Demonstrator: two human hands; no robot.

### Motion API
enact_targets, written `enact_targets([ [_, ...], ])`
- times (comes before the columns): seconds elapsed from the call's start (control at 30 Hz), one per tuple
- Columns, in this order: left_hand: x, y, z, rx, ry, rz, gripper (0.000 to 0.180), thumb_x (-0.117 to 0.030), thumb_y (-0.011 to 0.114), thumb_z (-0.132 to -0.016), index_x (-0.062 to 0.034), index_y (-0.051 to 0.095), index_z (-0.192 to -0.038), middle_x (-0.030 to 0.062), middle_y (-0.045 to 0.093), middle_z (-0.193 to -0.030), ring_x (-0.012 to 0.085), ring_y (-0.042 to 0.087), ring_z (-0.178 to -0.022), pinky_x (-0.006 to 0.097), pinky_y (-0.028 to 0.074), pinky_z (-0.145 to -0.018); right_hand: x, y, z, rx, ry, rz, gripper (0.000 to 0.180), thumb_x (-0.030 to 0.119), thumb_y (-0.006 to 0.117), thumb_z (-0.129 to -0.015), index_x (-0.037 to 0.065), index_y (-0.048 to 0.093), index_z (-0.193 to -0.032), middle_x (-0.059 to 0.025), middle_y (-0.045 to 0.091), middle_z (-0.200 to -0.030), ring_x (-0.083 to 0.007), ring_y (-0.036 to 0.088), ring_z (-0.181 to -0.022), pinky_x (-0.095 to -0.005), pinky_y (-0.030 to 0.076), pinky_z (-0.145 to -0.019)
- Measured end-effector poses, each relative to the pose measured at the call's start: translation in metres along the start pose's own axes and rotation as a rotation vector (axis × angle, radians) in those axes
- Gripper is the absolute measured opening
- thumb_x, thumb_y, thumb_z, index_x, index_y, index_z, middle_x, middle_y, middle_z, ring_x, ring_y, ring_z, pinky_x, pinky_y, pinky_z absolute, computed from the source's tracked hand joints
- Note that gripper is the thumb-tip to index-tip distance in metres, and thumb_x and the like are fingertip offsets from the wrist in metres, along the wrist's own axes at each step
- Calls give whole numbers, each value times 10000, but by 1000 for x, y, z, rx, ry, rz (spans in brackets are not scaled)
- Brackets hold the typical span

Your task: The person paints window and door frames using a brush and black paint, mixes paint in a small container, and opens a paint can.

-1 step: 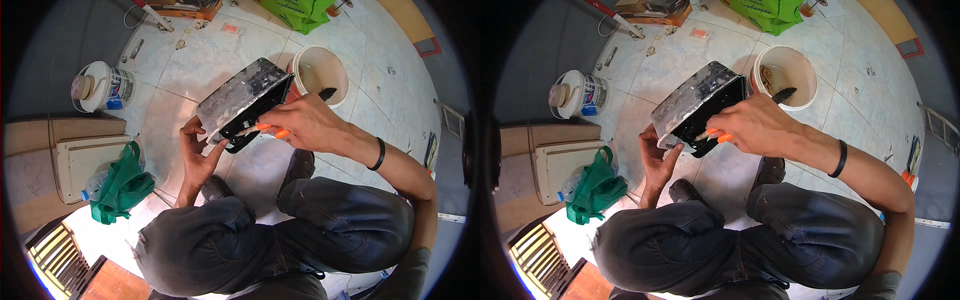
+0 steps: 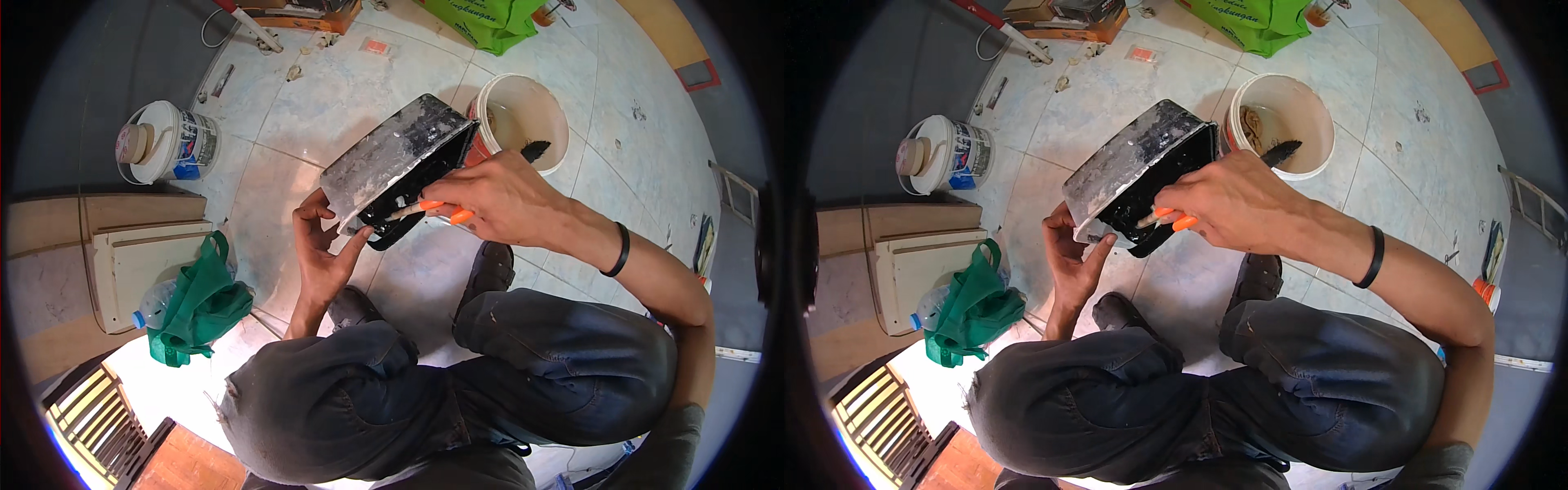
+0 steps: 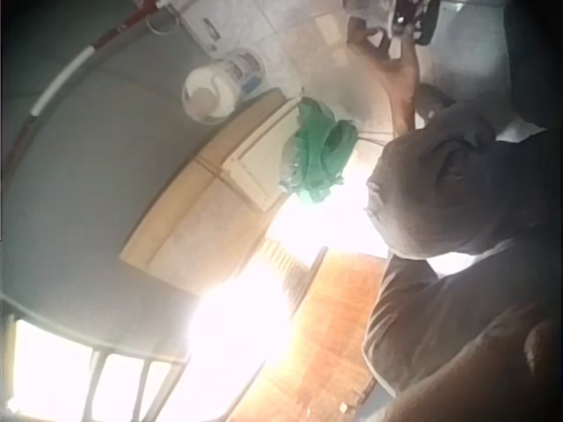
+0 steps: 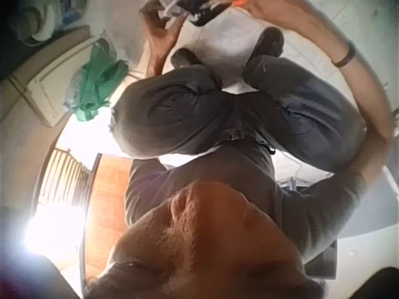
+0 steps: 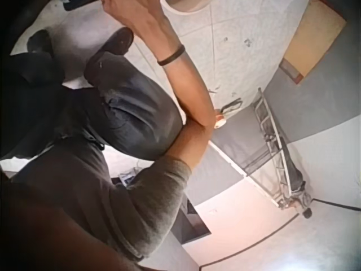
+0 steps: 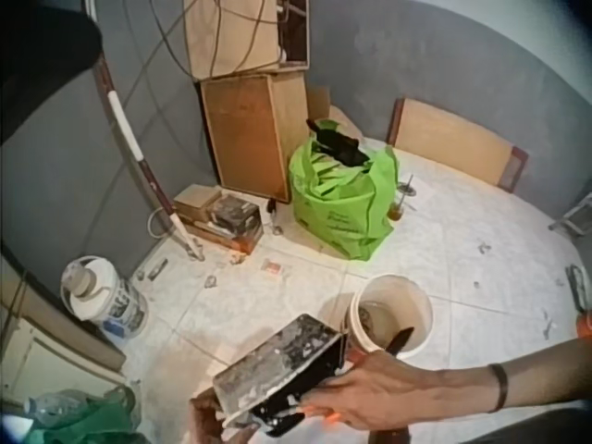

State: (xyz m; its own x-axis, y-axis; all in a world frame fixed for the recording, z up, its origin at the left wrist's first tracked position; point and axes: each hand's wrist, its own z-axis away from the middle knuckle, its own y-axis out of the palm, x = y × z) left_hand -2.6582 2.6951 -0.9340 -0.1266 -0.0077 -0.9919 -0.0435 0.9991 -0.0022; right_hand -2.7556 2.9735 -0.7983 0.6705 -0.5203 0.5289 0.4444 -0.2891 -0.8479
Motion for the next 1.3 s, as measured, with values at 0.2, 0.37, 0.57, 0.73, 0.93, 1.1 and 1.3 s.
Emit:
enact_targets([
  [0.2, -2, 1, -1, -20, 10, -26, 588, 73, 844, -848, -67, 383, -1186, 218, 450, -1491, 300, 528, -1403, 423, 613, -1022, -11, 7, 2, -135, 4, 26, 253, 102, 769, -866, 142, 755, -1116, -36, 782, -934, -282, 757, -850, -433, 567, -696],
  [0.37, -1, 3, -1, -31, 24, -6, 594, 80, 838, -852, -67, 376, -1195, 219, 448, -1489, 294, 535, -1391, 418, 610, -1028, -4, 11, 5, -33, 24, 44, 270, 104, 767, -866, 151, 759, -1132, -29, 782, -937, -286, 755, -818, -438, 568, -670],
  [0.57, 3, 3, 0, -83, -33, 16, 588, 94, 823, -860, -68, 371, -1200, 211, 451, -1464, 278, 553, -1363, 408, 610, -1034, -9, 9, 9, -109, 15, -50, 364, 8, 791, -808, 106, 739, -1154, -59, 775, -917, -290, 746, -773, -403, 574, -628],
  [0.73, 4, 2, 2, -101, 27, 35, 577, 92, 789, -901, -42, 381, -1286, 168, 468, -1473, 205, 611, -1233, 387, 580, -1008, -13, 10, 8, -132, 108, -11, 330, 17, 804, -818, 101, 750, -1132, -75, 774, -905, -295, 743, -766, -397, 574, -630],
  [0.93, 7, 7, 4, -134, -1, 24, 571, 94, 787, -900, -53, 380, -1272, 161, 467, -1461, 193, 622, -1208, 361, 599, -956, 4, 27, 18, -83, 26, -45, 317, 32, 797, -804, 102, 741, -1108, -64, 772, -894, -280, 750, -769, -405, 570, -638],
  [1.1, 13, 7, 5, -156, 2, 24, 593, 94, 792, -894, -51, 376, -1291, 158, 478, -1445, 190, 624, -1199, 346, 618, -917, 0, 26, 22, -80, 53, -151, 252, 53, 815, -861, 99, 766, -1103, -91, 766, -876, -313, 729, -732, -393, 559, -626],
  [1.3, 9, 3, 6, -173, -39, 26, 606, 85, 810, -880, -55, 364, -1267, 178, 467, -1434, 228, 600, -1255, 372, 629, -960, -15, 9, 15, -183, 201, -103, 177, 89, 766, -930, 108, 779, -1105, -124, 754, -863, -330, 723, -726, -395, 560, -627],
])
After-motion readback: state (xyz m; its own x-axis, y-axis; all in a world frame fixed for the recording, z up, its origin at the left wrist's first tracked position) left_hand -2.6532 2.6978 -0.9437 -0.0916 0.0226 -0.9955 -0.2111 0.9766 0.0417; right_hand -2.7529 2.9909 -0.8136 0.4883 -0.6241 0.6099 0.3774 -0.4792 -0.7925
